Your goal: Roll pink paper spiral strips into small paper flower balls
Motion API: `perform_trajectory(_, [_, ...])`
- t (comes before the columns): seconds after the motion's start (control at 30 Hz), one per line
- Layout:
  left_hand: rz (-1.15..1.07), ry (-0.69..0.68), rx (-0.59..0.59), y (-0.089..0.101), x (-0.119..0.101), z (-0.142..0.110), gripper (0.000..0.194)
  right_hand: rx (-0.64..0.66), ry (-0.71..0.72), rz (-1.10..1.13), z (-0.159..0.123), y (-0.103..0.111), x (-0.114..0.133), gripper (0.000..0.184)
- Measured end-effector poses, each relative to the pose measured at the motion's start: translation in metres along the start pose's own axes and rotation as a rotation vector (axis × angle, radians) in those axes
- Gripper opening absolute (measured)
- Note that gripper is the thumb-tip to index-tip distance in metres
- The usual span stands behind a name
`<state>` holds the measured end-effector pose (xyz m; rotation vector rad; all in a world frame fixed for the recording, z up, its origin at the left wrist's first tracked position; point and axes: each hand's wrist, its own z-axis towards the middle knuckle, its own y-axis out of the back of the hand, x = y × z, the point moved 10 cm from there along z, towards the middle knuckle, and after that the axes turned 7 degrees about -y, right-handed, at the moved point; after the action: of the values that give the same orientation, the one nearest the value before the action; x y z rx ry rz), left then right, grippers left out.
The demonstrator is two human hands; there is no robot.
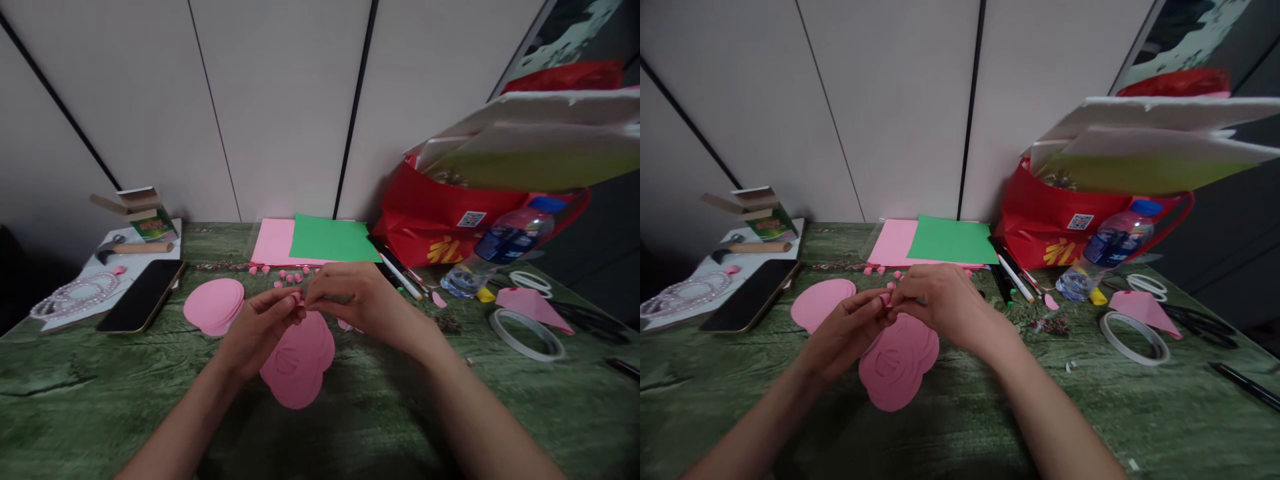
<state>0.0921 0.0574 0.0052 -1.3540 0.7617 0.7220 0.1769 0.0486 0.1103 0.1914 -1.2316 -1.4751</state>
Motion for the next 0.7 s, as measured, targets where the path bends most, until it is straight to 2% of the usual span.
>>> perform_trajectory(0.17, [-0.026, -0.003, 0.012, -0.0006, 0.0002, 0.0006, 0.014, 0.052, -0.019, -0.071, -0.0010, -0.0066, -0.0012, 0.013])
perform_trajectory(0.7, [0.041, -0.004, 0.044, -0.0072, -0.0017, -0.0024, 0.015, 0.001, -0.022, -0.057, -0.0011, -0.0031, -0.0027, 0.011])
